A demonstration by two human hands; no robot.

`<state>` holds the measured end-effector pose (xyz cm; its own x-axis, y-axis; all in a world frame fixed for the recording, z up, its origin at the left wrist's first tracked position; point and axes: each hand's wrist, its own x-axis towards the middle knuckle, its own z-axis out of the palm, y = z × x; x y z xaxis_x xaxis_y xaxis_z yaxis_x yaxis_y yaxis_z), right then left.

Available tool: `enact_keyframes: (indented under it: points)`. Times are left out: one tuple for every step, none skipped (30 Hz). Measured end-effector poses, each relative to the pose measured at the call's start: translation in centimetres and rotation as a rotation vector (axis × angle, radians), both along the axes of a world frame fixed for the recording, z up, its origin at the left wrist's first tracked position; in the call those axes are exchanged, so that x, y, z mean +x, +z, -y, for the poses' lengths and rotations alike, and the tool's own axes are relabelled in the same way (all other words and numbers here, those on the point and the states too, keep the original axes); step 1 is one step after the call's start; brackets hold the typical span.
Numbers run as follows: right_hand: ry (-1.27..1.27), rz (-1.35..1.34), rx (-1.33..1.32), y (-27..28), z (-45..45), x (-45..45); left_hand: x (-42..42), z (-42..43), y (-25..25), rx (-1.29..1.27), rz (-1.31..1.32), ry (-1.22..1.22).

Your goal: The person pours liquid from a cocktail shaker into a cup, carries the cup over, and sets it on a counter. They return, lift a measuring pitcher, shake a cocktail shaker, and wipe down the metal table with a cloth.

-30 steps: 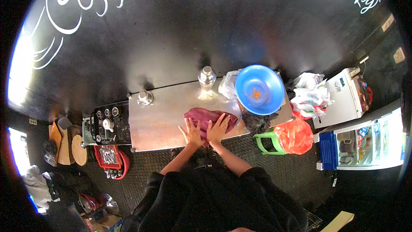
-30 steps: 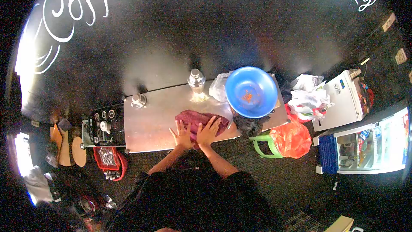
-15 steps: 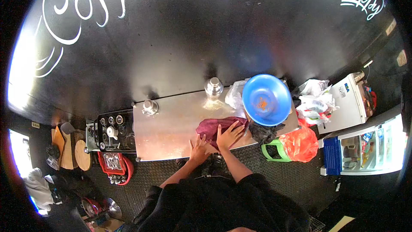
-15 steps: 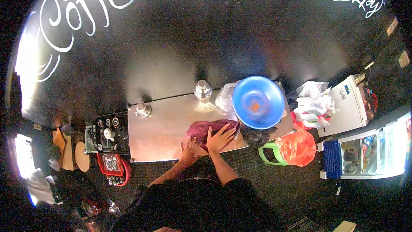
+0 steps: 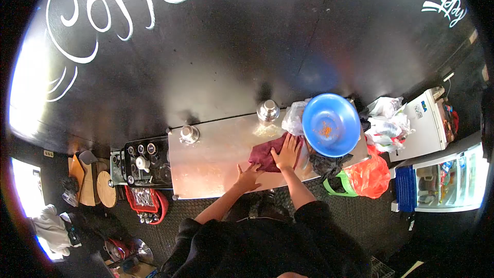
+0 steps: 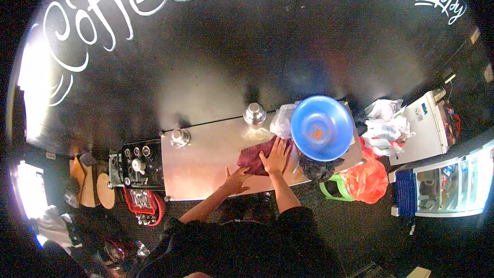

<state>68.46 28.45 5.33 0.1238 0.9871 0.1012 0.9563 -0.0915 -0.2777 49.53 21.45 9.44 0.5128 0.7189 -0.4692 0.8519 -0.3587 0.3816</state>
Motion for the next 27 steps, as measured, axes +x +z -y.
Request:
enact_keyframes:
  points:
    - [0.032, -0.044, -0.002, -0.1, -0.1, 0.1, 0.1, 0.2, 0.2, -0.003, 0.001, 0.000]
    - [0.032, -0.045, -0.003, -0.1, -0.4, 0.2, 0.2, 0.4, 0.5, 0.011, -0.027, -0.003]
    - [0.091, -0.002, 0.010, 0.3, -0.7, 0.2, 0.2, 0.7, 0.2, 0.023, -0.056, -0.004]
    - [0.151, 0.038, 0.021, 0.6, -0.9, 0.0, 0.3, 1.0, -0.3, 0.018, -0.060, -0.001]
    - [0.180, 0.009, -0.035, 0.9, -1.0, -0.1, 0.4, 1.3, -0.7, 0.056, -0.065, -0.003]
    - [0.180, 0.003, -0.039, 0.6, -1.1, -0.3, 0.4, 1.6, -0.8, 0.095, -0.070, -0.007]
    - [0.233, -0.014, -0.022, 0.4, -1.4, -0.4, 0.3, 1.6, -1.0, 0.096, -0.073, -0.010]
    - [0.286, -0.028, -0.004, 0.2, -1.7, -0.4, 0.4, 1.6, -1.1, 0.094, -0.070, -0.003]
    - [0.322, -0.035, -0.006, 0.3, -1.7, -0.4, 0.3, 1.7, -1.3, 0.092, -0.065, 0.001]
    - [0.321, -0.031, -0.006, 0.3, -1.8, -0.4, 0.3, 1.9, -1.5, 0.091, -0.061, 0.004]
    - [0.342, -0.012, 0.005, 0.4, -1.9, -0.5, 0.0, 2.0, -1.7, 0.098, -0.054, 0.000]
    - [0.363, 0.005, 0.014, 0.6, -2.0, -0.6, -0.2, 2.1, -1.8, 0.102, -0.049, -0.004]
    - [0.379, -0.020, 0.021, 0.7, -2.0, -0.7, -0.4, 2.3, -2.0, 0.103, -0.047, -0.003]
    - [0.381, -0.019, 0.021, 0.7, -2.0, -0.8, -0.6, 2.4, -2.2, 0.101, -0.042, 0.000]
    - [0.409, -0.017, 0.030, 0.8, -1.9, -1.0, -0.8, 2.6, -2.3, 0.098, -0.037, 0.002]
    - [0.438, -0.015, 0.040, 0.8, -1.9, -1.2, -0.9, 2.8, -2.4, 0.098, -0.034, 0.006]
    - [0.443, -0.013, 0.038, 0.8, -1.8, -1.4, -1.1, 3.0, -2.4, 0.095, -0.022, 0.012]
    - [0.456, -0.001, 0.040, 0.5, -1.8, -1.7, -1.2, 3.1, -2.4, 0.093, -0.009, 0.018]
    - [0.469, 0.010, 0.044, 0.3, -1.9, -2.0, -1.4, 3.2, -2.3, 0.094, -0.007, 0.022]
    - [0.472, 0.012, 0.045, 0.0, -1.8, -2.4, -1.5, 3.2, -2.2, 0.082, -0.021, 0.018]
    - [0.460, 0.019, 0.057, -0.2, -1.7, -3.0, -1.7, 3.2, -2.1, 0.071, -0.034, 0.015]
    - [0.449, 0.026, 0.068, -0.3, -1.5, -3.5, -1.9, 3.2, -2.1, 0.074, -0.032, 0.018]
    - [0.458, 0.012, 0.084, -0.4, -1.4, -3.9, -2.1, 3.2, -2.0, 0.058, -0.043, 0.034]
    - [0.465, 0.016, 0.085, -0.3, -1.3, -4.3, -2.2, 3.2, -1.7, 0.041, -0.055, 0.052]
    - [0.457, 0.014, 0.084, -0.3, -1.3, -4.8, -2.5, 3.2, -1.4, 0.042, -0.052, 0.059]
    - [0.450, 0.012, 0.081, -0.2, -1.3, -5.1, -2.8, 3.3, -1.1, 0.028, -0.045, 0.077]
    - [0.447, 0.031, 0.075, -0.1, -1.4, -5.4, -3.1, 3.3, -1.0, 0.013, -0.039, 0.094]
